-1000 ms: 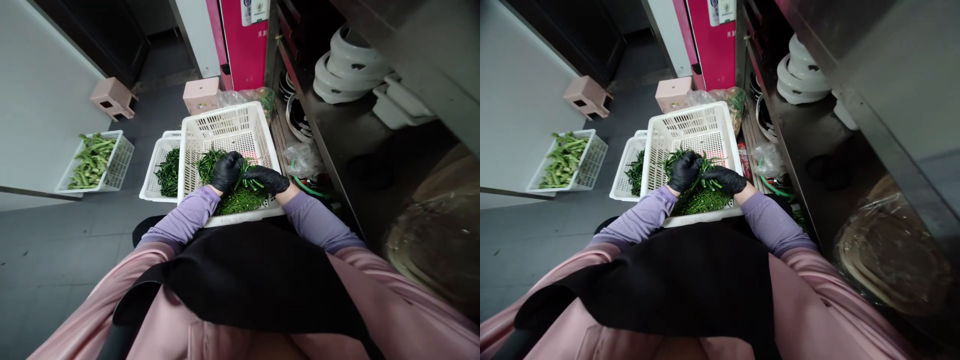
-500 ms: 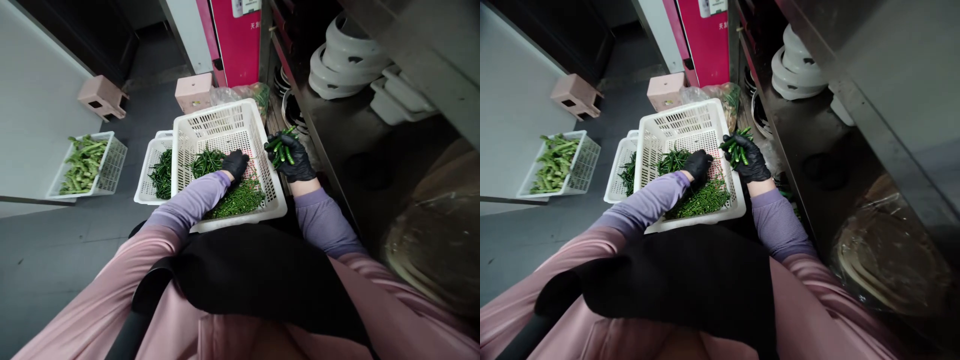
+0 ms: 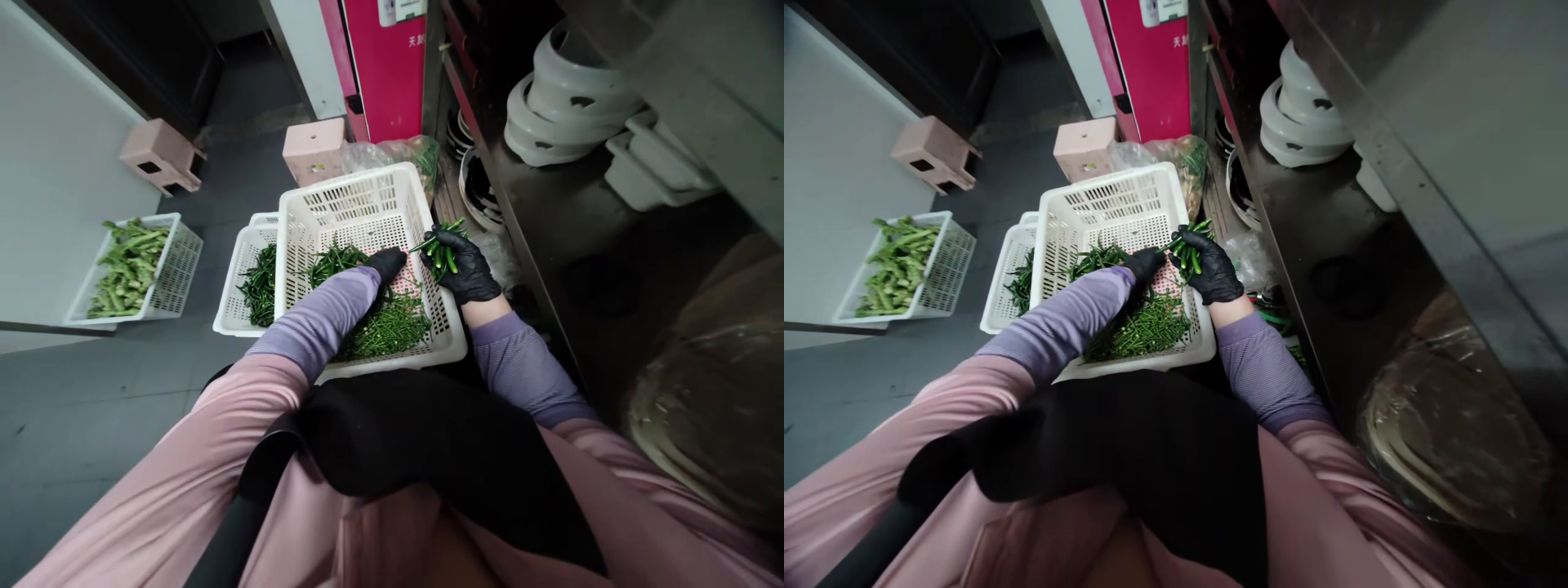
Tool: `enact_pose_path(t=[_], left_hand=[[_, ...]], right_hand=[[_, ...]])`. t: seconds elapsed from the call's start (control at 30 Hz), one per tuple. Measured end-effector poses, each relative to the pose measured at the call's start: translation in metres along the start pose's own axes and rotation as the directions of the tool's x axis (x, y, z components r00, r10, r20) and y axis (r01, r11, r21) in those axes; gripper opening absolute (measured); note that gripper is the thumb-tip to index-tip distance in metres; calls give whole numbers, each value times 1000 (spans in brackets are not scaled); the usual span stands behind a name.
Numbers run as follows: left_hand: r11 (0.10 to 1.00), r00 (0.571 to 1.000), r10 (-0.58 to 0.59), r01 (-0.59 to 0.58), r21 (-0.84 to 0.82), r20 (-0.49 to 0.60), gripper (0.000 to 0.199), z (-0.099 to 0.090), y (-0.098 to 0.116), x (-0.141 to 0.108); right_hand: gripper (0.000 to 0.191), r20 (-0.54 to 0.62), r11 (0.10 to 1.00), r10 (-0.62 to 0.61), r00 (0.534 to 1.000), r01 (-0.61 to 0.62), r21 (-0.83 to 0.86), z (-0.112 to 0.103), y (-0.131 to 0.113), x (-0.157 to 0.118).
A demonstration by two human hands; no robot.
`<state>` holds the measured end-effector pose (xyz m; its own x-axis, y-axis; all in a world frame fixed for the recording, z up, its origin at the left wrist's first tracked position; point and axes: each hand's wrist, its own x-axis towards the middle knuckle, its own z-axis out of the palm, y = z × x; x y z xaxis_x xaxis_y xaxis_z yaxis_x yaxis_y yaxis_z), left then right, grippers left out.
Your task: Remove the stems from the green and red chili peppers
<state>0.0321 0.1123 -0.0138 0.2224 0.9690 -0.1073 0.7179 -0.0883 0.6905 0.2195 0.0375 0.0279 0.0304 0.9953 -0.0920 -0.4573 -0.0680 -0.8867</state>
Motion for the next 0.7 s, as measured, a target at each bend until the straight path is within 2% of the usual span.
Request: enact_pose_path(t=[0.07, 0.13, 0.17, 0.23, 0.3, 0.33, 0.4, 0.53, 0.63, 0.7], left_hand=[[993, 998, -51, 47, -106, -39, 31, -23, 9, -2], [930, 987, -134, 94, -356, -89, 28, -49, 19, -12], [859, 982, -168, 103, -502, -85, 27, -62, 24, -22], [689, 985, -170, 114, -716, -6, 24, -81, 30, -49], [572, 988, -132, 137, -809, 73, 25, -89, 32, -77], [551, 988, -126, 142, -822, 87, 27, -89, 32, -89], [589, 987, -151, 129, -798, 48, 33, -84, 30, -107], [772, 962, -212, 55, -634, -174, 40, -71, 26, -118], [849, 940, -191, 13, -529, -283, 43, -68, 27, -119], [862, 951, -157, -1, -507, -268, 41, -71, 27, -120]], right_hand=[[27, -3, 993, 100, 995, -99, 59, -4, 6, 8], [26, 21, 970, 226, 974, -227, 92, -3, 11, 14], [24, 47, 953, 285, 957, -289, 87, 0, 12, 15], [21, 125, 919, 387, 914, -394, 33, 10, 15, 10], [22, 216, 895, 441, 871, -444, -36, 23, 18, -3], [23, 263, 891, 449, 854, -450, -60, 30, 19, -11], [27, 346, 892, 444, 827, -446, -78, 42, 22, -27], [29, 427, 889, 449, 785, -441, -123, 52, 27, -46], [31, 411, 890, 450, 793, -435, -137, 49, 29, -47], [31, 386, 896, 440, 811, -422, -135, 47, 29, -45]])
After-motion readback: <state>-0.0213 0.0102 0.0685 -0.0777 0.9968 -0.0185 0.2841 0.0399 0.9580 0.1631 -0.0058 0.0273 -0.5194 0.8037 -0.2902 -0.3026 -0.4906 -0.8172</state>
